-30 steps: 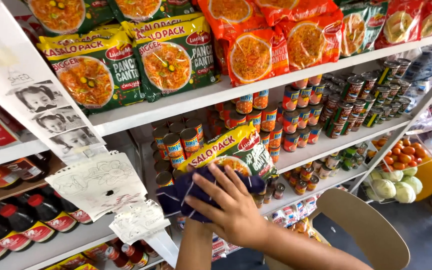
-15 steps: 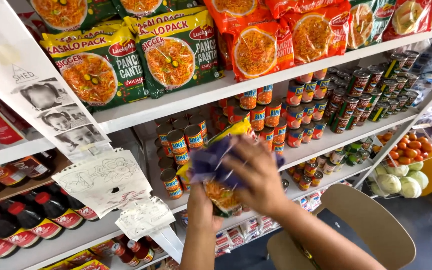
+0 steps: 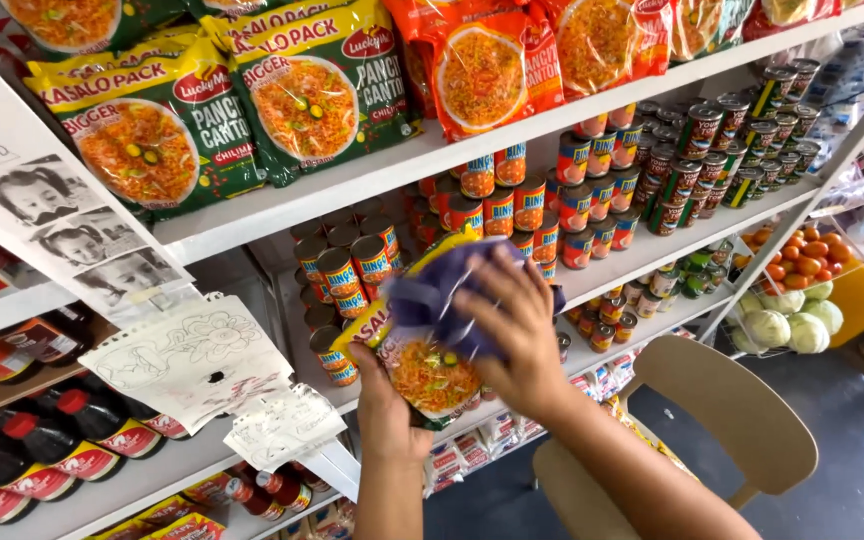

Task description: Wiping down noodle packets and canned goods with a cloth and organizing them.

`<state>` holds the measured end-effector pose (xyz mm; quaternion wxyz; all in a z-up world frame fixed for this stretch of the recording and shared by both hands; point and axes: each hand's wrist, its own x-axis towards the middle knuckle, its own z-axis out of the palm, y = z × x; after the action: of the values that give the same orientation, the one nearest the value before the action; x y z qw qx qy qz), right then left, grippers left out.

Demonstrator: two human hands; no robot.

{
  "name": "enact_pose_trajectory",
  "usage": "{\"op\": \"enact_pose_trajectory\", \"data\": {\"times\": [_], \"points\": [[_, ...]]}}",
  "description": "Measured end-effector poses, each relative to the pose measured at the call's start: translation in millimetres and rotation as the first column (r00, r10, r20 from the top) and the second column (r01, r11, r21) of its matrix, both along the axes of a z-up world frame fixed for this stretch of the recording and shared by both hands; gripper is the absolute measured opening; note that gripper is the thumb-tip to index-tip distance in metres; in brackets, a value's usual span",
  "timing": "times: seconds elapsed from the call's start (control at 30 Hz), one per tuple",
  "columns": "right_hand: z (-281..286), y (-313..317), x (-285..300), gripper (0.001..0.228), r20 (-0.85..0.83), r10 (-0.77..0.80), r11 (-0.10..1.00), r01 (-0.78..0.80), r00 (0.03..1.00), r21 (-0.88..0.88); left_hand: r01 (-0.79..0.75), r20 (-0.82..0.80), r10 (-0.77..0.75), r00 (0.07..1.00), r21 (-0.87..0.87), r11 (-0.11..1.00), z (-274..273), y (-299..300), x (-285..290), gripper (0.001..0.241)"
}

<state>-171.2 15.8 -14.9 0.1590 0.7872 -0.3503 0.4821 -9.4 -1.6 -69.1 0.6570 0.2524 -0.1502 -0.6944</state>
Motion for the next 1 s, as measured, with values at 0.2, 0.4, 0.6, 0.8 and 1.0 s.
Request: {"op": "enact_pose_trajectory", "data": {"times": [0.2, 0.4, 0.6, 0.8, 1.0], "points": [[-4.1, 18.8, 25.3, 0.066, 0.203, -0.073, 0.997, 0.065, 0.976, 0.046, 0.046, 0.03, -0.043, 0.999, -0.112, 0.993, 3.5, -1.7, -9.2, 0.075], [14.5, -7.2, -4.9, 0.061, -0.055, 0.144, 0.99, -0.143, 0.988, 0.017, 0.009, -0.1, -0.012, 0.995, -0.03, 1.0, -22.1, -6.3, -3.7, 0.031], [10.2, 19.4, 31.0, 0.059, 0.153, -0.105, 0.994, 0.102, 0.983, 0.029, 0.005, 0.145, -0.02, 0.989, 0.107, 0.994, 35.4, 13.8, -17.5, 0.079], [35.4, 3.9, 26.7, 0.056, -0.152, 0.217, 0.975, -0.207, 0.964, 0.081, 0.106, 0.101, -0.108, 0.989, 0.019, 0.994, 12.5, 12.4, -16.6, 0.067], [60.7, -28.4, 3.2, 0.059, 0.192, 0.028, 0.985, -0.06, 0.981, 0.159, 0.181, 0.058, -0.176, 0.983, -0.099, 0.979, 20.9, 21.5, -16.0, 0.088]]}}
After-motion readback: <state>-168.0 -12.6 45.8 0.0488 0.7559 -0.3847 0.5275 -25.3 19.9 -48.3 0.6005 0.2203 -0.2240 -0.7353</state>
